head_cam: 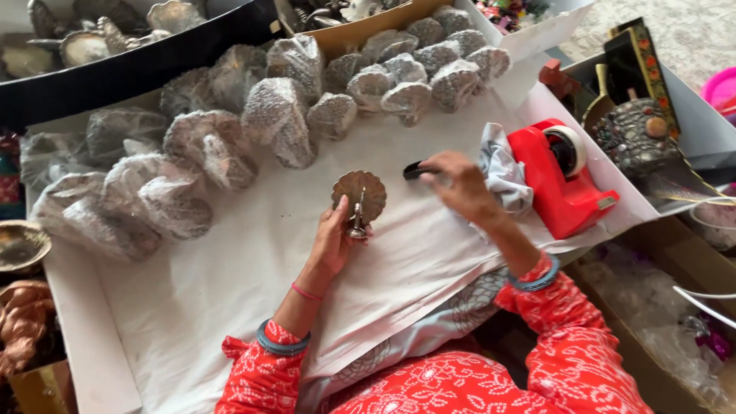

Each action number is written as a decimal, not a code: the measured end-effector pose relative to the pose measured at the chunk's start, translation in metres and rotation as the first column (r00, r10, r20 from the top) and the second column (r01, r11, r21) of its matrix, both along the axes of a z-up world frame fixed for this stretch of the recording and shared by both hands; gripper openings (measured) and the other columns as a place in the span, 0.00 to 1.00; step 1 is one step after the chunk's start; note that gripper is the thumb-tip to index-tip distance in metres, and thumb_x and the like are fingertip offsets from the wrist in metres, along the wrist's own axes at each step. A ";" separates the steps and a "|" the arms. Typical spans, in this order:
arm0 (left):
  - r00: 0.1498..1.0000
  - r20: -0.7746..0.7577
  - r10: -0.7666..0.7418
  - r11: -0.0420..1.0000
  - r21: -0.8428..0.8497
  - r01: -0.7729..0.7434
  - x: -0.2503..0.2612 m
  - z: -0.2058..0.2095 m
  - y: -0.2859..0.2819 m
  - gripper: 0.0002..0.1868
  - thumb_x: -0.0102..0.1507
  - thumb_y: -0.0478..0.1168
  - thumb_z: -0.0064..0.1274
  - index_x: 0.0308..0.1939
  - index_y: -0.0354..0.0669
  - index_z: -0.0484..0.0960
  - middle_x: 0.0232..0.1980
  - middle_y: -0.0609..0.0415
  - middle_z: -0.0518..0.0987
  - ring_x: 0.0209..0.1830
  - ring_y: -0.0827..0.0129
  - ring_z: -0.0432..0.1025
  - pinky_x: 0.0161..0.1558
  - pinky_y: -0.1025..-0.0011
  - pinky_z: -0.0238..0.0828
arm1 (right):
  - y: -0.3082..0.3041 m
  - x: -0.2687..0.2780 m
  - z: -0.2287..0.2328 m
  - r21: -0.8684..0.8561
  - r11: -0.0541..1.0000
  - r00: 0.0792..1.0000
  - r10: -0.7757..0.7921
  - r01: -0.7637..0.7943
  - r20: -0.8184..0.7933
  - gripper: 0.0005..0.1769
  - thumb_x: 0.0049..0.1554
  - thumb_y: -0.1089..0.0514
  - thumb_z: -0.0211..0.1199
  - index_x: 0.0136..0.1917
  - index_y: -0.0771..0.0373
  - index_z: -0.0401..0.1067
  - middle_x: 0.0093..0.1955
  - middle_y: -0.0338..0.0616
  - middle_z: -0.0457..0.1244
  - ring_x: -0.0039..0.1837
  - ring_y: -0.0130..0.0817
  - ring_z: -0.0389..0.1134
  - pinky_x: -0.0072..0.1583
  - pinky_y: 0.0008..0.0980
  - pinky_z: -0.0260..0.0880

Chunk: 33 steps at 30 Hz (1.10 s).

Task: Cleaning a metal peacock figurine with a brush and cloth.

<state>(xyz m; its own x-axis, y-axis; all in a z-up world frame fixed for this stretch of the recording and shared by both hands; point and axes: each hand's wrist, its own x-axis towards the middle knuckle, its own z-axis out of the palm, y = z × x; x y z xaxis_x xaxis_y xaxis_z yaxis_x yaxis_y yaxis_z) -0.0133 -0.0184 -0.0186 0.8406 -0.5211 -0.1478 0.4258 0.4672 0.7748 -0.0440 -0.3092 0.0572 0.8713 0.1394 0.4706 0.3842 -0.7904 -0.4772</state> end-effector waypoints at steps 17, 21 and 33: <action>0.992 -0.041 0.117 0.971 -0.207 -0.123 0.018 -0.014 0.009 0.18 0.67 0.46 0.49 0.55 0.38 0.74 0.44 0.50 0.79 0.40 0.62 0.80 0.36 0.67 0.76 | 0.049 0.002 0.018 -0.032 0.995 0.995 -0.092 0.093 0.036 0.25 0.63 0.50 0.67 0.66 0.69 0.69 0.44 0.58 0.70 0.42 0.50 0.73 0.44 0.44 0.72; 0.988 0.086 0.132 0.982 -0.148 -0.118 0.008 0.006 0.007 0.18 0.60 0.30 0.51 0.55 0.37 0.74 0.51 0.51 0.80 0.49 0.64 0.79 0.48 0.66 0.78 | 0.092 0.008 0.018 -0.041 0.999 0.994 0.012 -0.008 0.106 0.35 0.60 0.52 0.67 0.74 0.72 0.64 0.35 0.57 0.68 0.32 0.47 0.71 0.36 0.41 0.70; 0.972 0.087 0.218 0.948 -0.257 -0.189 0.020 -0.012 0.011 0.21 0.62 0.27 0.51 0.59 0.36 0.72 0.50 0.51 0.79 0.47 0.69 0.75 0.47 0.70 0.73 | 0.102 0.004 -0.012 -0.326 0.924 0.943 0.270 -0.198 0.193 0.41 0.52 0.57 0.70 0.76 0.63 0.63 0.31 0.45 0.63 0.30 0.42 0.65 0.36 0.43 0.66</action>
